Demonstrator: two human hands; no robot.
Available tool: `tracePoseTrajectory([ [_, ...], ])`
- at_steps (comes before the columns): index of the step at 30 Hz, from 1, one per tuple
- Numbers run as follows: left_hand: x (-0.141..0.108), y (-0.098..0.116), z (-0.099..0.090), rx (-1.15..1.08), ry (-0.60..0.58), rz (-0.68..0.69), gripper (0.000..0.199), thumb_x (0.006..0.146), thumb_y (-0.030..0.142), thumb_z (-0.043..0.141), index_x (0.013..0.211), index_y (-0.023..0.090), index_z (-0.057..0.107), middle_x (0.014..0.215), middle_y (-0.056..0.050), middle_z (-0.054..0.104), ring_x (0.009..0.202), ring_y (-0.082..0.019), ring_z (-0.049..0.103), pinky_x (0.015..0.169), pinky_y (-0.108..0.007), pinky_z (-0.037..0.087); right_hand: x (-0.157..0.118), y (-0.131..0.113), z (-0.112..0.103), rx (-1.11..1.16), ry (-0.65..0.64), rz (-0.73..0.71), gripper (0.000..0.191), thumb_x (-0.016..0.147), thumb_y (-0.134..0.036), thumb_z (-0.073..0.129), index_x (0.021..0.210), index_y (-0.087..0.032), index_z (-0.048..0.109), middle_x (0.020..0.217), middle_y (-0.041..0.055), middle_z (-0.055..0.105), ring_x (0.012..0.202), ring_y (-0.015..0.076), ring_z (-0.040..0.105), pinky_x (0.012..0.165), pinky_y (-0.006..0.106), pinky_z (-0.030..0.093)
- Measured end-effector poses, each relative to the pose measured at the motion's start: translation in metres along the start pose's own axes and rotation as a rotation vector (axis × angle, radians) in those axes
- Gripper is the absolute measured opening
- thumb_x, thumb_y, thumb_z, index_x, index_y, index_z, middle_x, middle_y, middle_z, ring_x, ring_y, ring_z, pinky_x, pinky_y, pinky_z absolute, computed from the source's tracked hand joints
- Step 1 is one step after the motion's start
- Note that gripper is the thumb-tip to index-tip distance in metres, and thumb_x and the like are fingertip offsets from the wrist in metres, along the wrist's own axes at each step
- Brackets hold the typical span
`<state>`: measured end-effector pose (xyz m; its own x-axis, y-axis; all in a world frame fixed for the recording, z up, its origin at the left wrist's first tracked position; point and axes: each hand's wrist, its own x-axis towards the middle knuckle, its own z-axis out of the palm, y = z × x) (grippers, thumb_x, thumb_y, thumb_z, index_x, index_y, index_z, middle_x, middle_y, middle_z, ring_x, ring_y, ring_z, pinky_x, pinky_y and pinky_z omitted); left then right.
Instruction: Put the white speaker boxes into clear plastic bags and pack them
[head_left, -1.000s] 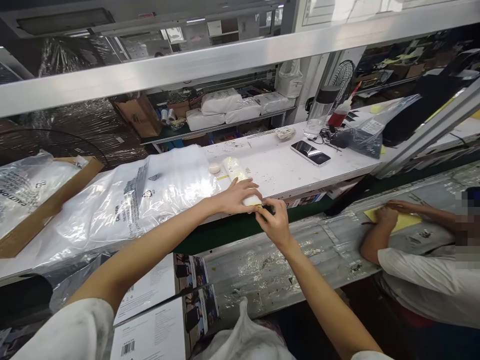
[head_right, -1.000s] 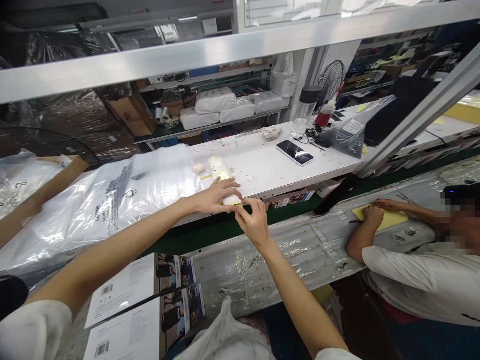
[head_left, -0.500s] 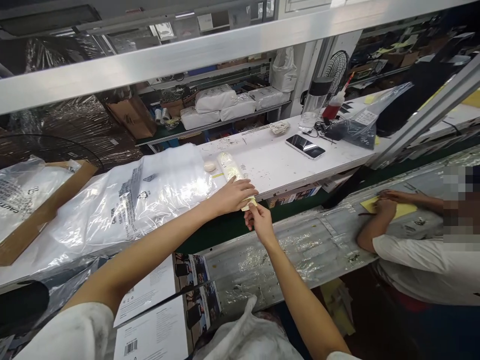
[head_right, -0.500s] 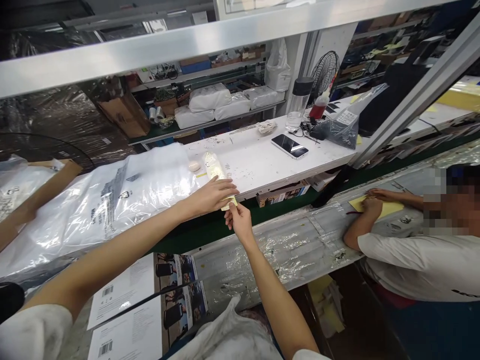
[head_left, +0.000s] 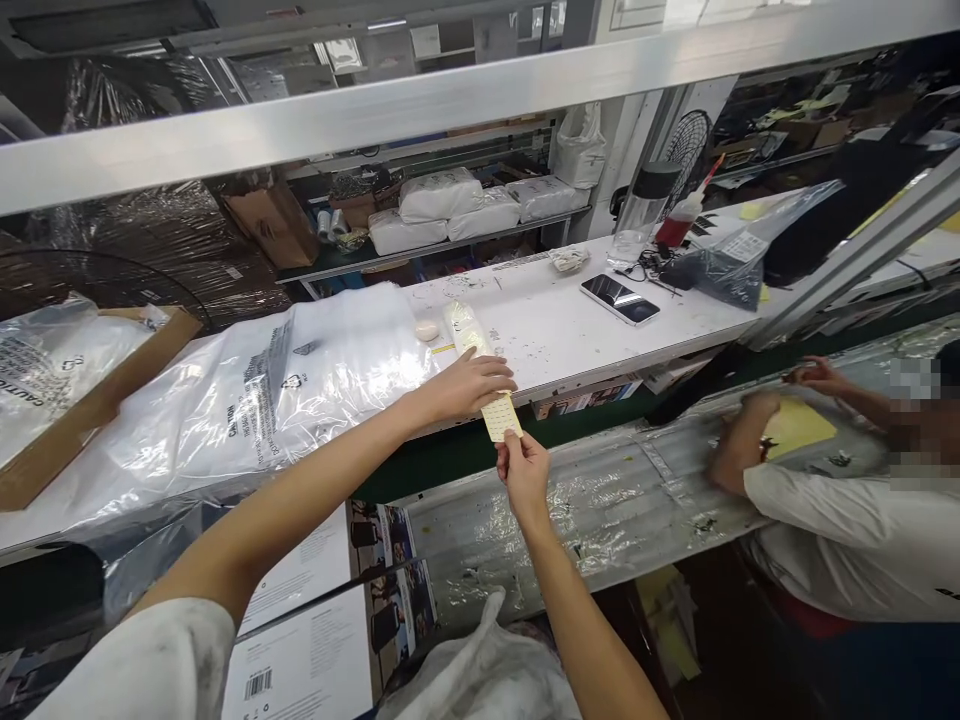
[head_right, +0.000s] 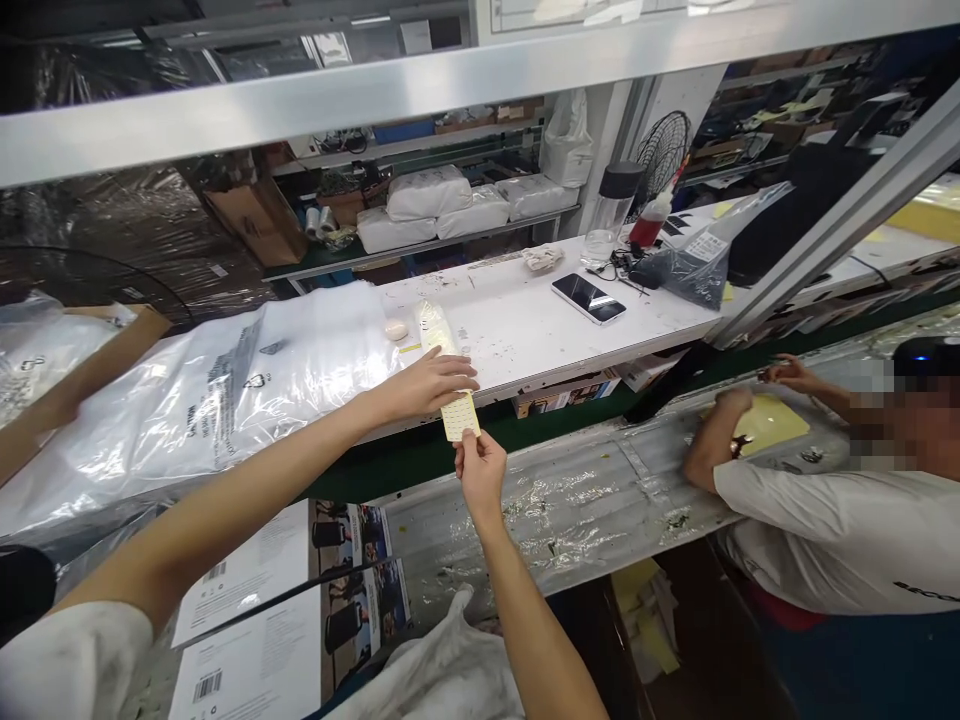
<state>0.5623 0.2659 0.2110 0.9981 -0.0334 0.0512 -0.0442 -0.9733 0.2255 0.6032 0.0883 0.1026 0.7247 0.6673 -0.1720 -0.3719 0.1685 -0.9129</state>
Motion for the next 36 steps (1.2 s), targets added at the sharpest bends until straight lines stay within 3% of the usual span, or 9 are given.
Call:
tracePoseTrajectory([
  [5, -0.002, -0.004, -0.001, -0.044, 0.022, -0.003, 0.035, 0.109, 0.03, 0.048, 0.137, 0.025, 0.068, 0.15, -0.013, 0.064, 0.152, -0.034, 0.048, 0.125, -0.071, 0.023, -0.007, 0.001, -0.001, -0.013, 0.012, 0.021, 0.05, 0.082, -0.066, 0.072, 0.066, -0.02, 0.061, 0.05, -0.0054, 0.047, 0.04, 0.0072, 0.038, 0.037, 0.022, 0.028],
  [8, -0.011, 0.013, -0.009, -0.102, 0.101, -0.071, 0.039, 0.103, 0.033, 0.06, 0.141, 0.025, 0.064, 0.161, -0.015, 0.053, 0.154, -0.036, 0.043, 0.126, -0.067, 0.027, -0.005, -0.006, -0.004, 0.012, -0.074, 0.071, 0.05, 0.081, -0.066, 0.073, 0.067, -0.02, 0.06, 0.053, -0.0032, 0.053, 0.041, 0.0084, 0.042, 0.036, 0.021, 0.029],
  [12, -0.043, 0.061, -0.008, -0.384, 0.499, -0.558, 0.034, 0.099, 0.05, 0.064, 0.118, 0.021, 0.063, 0.12, -0.013, 0.073, 0.109, -0.029, 0.071, 0.093, -0.045, 0.057, -0.002, -0.017, -0.017, 0.03, -0.189, 0.146, 0.048, 0.081, -0.064, 0.077, 0.071, -0.02, 0.06, 0.062, -0.0014, 0.06, 0.048, 0.0109, 0.052, 0.037, 0.021, 0.035],
  [15, -0.067, 0.092, 0.018, -0.779, 0.521, -0.89, 0.046, 0.096, 0.067, 0.06, 0.099, 0.021, 0.059, 0.087, -0.005, 0.071, 0.073, -0.02, 0.068, 0.064, -0.033, 0.054, 0.0, -0.021, -0.026, -0.029, -0.245, 0.115, 0.045, 0.083, -0.061, 0.079, 0.074, -0.021, 0.06, 0.063, -0.0024, 0.06, 0.05, 0.0104, 0.052, 0.041, 0.021, 0.04],
  [18, -0.074, 0.104, 0.055, -1.189, 0.437, -0.882, 0.05, 0.088, 0.068, 0.07, 0.102, 0.021, 0.064, 0.093, -0.007, 0.073, 0.076, -0.02, 0.07, 0.057, -0.028, 0.052, 0.002, -0.025, -0.032, -0.159, -0.271, 0.048, 0.047, 0.086, -0.064, 0.076, 0.075, -0.021, 0.06, 0.064, -0.0016, 0.061, 0.05, 0.0106, 0.054, 0.042, 0.022, 0.042],
  [22, -0.066, 0.102, 0.089, -1.427, 0.636, -0.856, 0.044, 0.081, 0.058, 0.081, 0.1, 0.019, 0.071, 0.098, -0.008, 0.076, 0.088, -0.022, 0.073, 0.071, -0.032, 0.061, 0.004, -0.032, -0.036, -0.217, -0.202, 0.024, 0.048, 0.08, -0.06, 0.082, 0.097, -0.024, 0.055, 0.073, -0.003, 0.067, 0.05, 0.0131, 0.06, 0.04, 0.024, 0.048],
  [26, -0.062, 0.102, 0.098, -1.504, 0.762, -0.817, 0.036, 0.082, 0.05, 0.08, 0.096, 0.019, 0.071, 0.093, -0.006, 0.076, 0.087, -0.021, 0.072, 0.079, -0.035, 0.062, 0.005, -0.041, -0.038, -0.209, -0.217, -0.043, 0.044, 0.081, -0.052, 0.084, 0.102, -0.026, 0.055, 0.088, -0.0009, 0.072, 0.056, 0.0139, 0.067, 0.047, 0.027, 0.058],
  [32, -0.053, 0.109, 0.098, -1.509, 0.689, -0.709, 0.045, 0.082, 0.046, 0.08, 0.117, 0.018, 0.072, 0.12, -0.01, 0.077, 0.105, -0.025, 0.072, 0.088, -0.035, 0.059, 0.005, -0.042, -0.042, -0.269, -0.291, -0.09, 0.034, 0.084, -0.048, 0.084, 0.099, -0.023, 0.065, 0.085, 0.0019, 0.074, 0.066, 0.0163, 0.071, 0.053, 0.027, 0.061],
  [36, -0.039, 0.11, 0.104, -1.459, 0.777, -0.765, 0.046, 0.082, 0.055, 0.081, 0.107, 0.016, 0.079, 0.115, -0.011, 0.081, 0.109, -0.029, 0.074, 0.095, -0.041, 0.058, 0.008, -0.044, -0.051, -0.325, -0.335, -0.131, 0.027, 0.089, -0.046, 0.079, 0.099, -0.023, 0.069, 0.087, 0.0021, 0.074, 0.07, 0.0168, 0.073, 0.055, 0.028, 0.063],
])
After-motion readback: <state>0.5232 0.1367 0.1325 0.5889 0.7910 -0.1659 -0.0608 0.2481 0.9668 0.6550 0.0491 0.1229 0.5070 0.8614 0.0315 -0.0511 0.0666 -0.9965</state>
